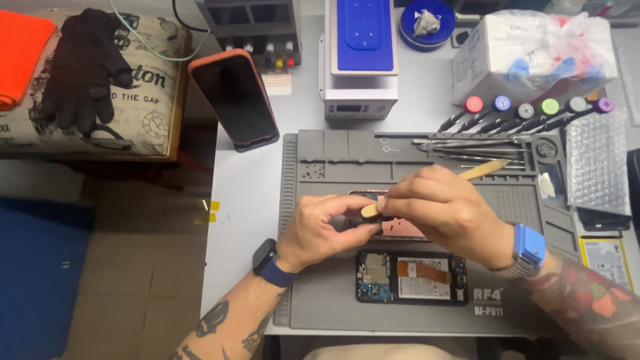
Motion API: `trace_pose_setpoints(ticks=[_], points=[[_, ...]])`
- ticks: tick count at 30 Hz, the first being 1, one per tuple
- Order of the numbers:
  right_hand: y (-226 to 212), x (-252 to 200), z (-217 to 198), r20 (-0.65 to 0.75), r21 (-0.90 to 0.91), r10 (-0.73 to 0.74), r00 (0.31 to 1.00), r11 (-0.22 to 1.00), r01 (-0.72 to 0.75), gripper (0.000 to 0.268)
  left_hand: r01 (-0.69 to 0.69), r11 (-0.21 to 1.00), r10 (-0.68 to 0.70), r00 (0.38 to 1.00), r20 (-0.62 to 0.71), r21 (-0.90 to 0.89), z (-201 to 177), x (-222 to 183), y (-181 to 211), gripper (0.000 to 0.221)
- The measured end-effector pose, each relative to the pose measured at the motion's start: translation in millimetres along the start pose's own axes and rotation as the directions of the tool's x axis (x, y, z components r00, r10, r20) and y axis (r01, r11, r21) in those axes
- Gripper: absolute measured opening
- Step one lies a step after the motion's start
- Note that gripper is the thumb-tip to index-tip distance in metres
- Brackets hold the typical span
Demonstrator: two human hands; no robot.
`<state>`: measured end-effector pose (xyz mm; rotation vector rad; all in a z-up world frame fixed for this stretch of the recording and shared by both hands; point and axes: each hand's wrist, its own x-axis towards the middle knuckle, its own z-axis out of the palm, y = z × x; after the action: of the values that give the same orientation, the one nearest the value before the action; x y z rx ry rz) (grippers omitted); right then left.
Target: The person cleans a small black electronic component with a brush and a cotton swab. They then place the component onto the internal circuit board of a disassembled smartphone and secure it using a screwdriver.
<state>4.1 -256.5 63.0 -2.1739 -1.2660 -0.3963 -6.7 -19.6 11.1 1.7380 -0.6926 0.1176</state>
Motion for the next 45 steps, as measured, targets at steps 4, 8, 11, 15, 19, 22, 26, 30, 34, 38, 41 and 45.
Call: trace_pose_setpoints(ticks=[4, 8, 11, 15, 19, 22, 26, 30, 34, 38, 41, 45], points=[[-10.0, 3.1, -1.9, 0.008, 0.022, -0.055, 0.998, 0.998, 0.055, 0.019, -0.032, 0.999, 0.032, 0.999, 0.032, -0.014, -1.0, -2.3, -0.8, 0.034], [-7.9, 0.2, -4.3, -0.002, 0.018, -0.022, 1.0, 1.0, 0.022, 0.019, -0.028, 1.0, 0.028, 0.999, 0.018, -0.015, -2.5, 0.5, 0.6, 0.029], [-6.8, -8.7, -8.2, 0.009, 0.021, -0.01, 1.0, 1.0, 0.01, 0.018, -0.027, 1.0, 0.027, 1.0, -0.004, 0.013, -0.2, -2.3, -2.1, 0.029], [-2.5, -13.7, -25.4, -0.048, -0.045, 0.121, 0.992, 0.991, -0.123, 0.017, -0.029, 1.0, 0.03, 0.996, -0.083, 0.01, -4.0, -1.4, -2.1, 0.028], [-7.0, -25.4, -29.2, -0.109, -0.061, 0.194, 0.975, 0.978, -0.202, 0.019, -0.056, 0.998, 0.055, 0.995, -0.087, -0.013, -1.6, -3.6, -3.3, 0.029], [-15.1, -20.6, -30.4, -0.045, -0.068, 0.354, 0.934, 0.932, -0.356, 0.035, -0.073, 0.997, 0.072, 0.991, -0.114, -0.004, -0.4, -3.3, -0.6, 0.029], [-18.6, -14.2, -22.4, 0.141, 0.167, 0.712, 0.688, 0.668, -0.725, 0.03, -0.058, 0.998, 0.055, 0.992, -0.109, -0.022, 3.7, -4.0, 8.7, 0.031], [-14.5, -8.4, -15.5, 0.314, 0.306, 0.83, 0.461, 0.371, -0.877, 0.027, -0.025, 0.994, 0.019, 0.998, -0.058, -0.105, 6.9, -5.6, 12.9, 0.034], [-7.0, -3.9, -23.0, 0.402, 0.298, 0.734, 0.548, 0.461, -0.836, 0.026, 0.295, 0.861, -0.225, 0.951, 0.21, -0.414, -0.3, -6.2, 3.4, 0.035], [-10.1, 4.9, -25.3, 0.431, 0.229, 0.573, 0.697, 0.678, -0.699, 0.015, 0.616, 0.552, -0.412, 0.788, 0.458, -0.562, 1.2, -2.0, 3.9, 0.029], [-11.6, 8.3, -27.4, 0.449, 0.192, 0.52, 0.727, 0.738, -0.647, 0.018, 0.57, 0.588, -0.342, 0.818, 0.462, -0.573, -3.2, -4.5, 0.9, 0.038], [-11.0, 15.1, -32.6, 0.567, 0.206, 0.66, 0.493, 0.465, -0.861, 0.021, 0.312, 0.818, -0.129, 0.918, 0.376, -0.482, -15.2, -0.3, 12.6, 0.084]])
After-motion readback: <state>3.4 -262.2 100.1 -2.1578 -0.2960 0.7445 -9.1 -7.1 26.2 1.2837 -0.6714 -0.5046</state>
